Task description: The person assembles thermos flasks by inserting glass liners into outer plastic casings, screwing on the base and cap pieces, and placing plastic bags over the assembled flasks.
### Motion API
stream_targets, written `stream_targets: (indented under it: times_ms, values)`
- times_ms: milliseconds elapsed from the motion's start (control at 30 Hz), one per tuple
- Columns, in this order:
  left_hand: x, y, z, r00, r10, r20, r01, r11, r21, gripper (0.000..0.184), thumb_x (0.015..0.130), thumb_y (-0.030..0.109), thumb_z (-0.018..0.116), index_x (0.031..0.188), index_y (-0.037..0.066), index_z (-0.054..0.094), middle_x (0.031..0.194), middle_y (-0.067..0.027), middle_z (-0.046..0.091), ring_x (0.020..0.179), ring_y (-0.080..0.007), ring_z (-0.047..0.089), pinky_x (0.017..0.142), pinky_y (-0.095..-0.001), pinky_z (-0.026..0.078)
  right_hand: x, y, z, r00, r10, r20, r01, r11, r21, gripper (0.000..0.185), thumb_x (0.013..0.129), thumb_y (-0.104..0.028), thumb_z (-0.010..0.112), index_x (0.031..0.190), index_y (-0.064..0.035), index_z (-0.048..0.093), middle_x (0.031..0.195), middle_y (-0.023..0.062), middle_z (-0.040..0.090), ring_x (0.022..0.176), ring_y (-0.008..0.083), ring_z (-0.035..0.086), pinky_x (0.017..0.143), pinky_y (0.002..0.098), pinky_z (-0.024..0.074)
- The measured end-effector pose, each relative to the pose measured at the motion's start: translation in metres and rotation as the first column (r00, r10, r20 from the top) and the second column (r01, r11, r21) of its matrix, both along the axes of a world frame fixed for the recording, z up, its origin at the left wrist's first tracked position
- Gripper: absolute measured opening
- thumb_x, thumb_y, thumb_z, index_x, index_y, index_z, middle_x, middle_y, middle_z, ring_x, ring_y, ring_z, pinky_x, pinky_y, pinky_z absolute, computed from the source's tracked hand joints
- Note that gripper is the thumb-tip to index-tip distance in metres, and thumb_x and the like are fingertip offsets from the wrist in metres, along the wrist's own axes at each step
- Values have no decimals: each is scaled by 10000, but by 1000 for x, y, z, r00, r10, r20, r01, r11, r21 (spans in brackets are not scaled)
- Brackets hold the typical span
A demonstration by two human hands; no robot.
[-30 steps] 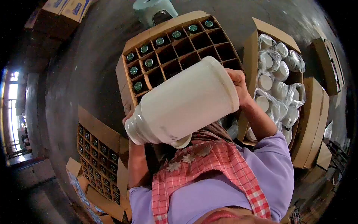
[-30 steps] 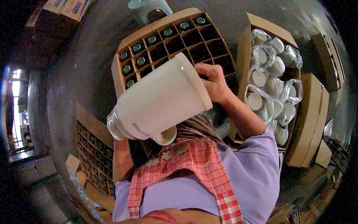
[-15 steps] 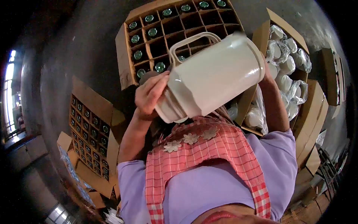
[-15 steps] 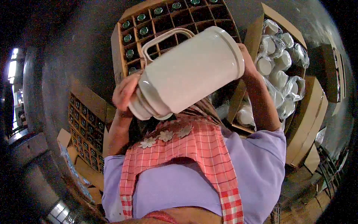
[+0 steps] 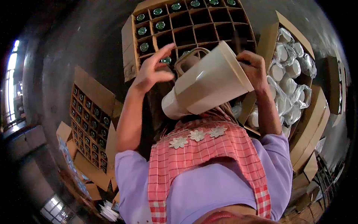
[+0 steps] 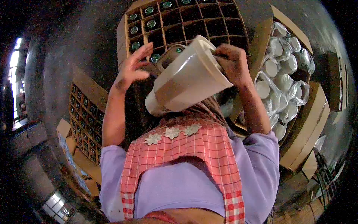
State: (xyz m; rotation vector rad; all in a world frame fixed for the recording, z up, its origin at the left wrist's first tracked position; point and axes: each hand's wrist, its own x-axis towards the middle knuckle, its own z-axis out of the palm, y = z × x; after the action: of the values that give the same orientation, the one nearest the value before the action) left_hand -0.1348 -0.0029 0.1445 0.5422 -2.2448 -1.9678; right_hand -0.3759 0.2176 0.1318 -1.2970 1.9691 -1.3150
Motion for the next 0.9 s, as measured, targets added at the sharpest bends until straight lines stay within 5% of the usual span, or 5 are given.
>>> stream_targets:
  times_ms: [233, 367, 500, 833, 900]
  values:
    - [-27, -7, -57, 945, 322, -58, -327, 930, -166, 289, 718, 32, 609, 1005, 55, 634, 843, -44, 625, 759, -130, 559, 698, -257, 468, 16, -72, 56, 958, 181, -220, -196, 980, -45, 124, 749, -33, 627, 863, 1, 659, 747, 153, 624, 688, 251, 627, 645, 319, 483]
    - [23, -12, -55, 694, 704, -151, -660, 706, 259, 210, 848, 78, 545, 1032, -8, 596, 938, -72, 616, 796, -184, 583, 706, -292, 475, 10, -48, 29, 987, -110, 115, 143, 928, -344, 130, 796, -5, 628, 926, -2, 640, 873, 54, 645, 777, 122, 590, 708, 250, 487]
    - [54, 12, -62, 330, 944, -21, -862, 311, 401, 257, 886, 110, 529, 1107, -17, 560, 994, -103, 594, 823, -218, 588, 732, -340, 488, 85, 18, -44, 890, 125, 439, -230, 954, 194, 515, 692, -181, 766, 1146, -34, 572, 1058, 151, 610, 993, 241, 587, 843, 349, 477]
    - [75, 55, -63, 338, 935, 103, -775, 215, 594, 324, 904, 155, 493, 1195, 14, 484, 1042, -89, 544, 885, -240, 566, 742, -392, 495, 119, 18, -44, 974, 177, -142, -193, 975, -106, 818, 665, -324, 765, 1321, -52, 360, 1222, 231, 483, 1068, 400, 487, 921, 433, 396]
    - [83, 55, -76, 358, 919, 165, -755, 181, 630, 377, 914, 221, 479, 1227, 11, 458, 1083, -111, 534, 923, -258, 560, 764, -412, 490, 120, 11, -35, 970, 152, 189, -131, 984, -120, 712, 785, -474, 621, 1298, -38, 388, 1149, 194, 549, 1016, 347, 531, 907, 414, 404]
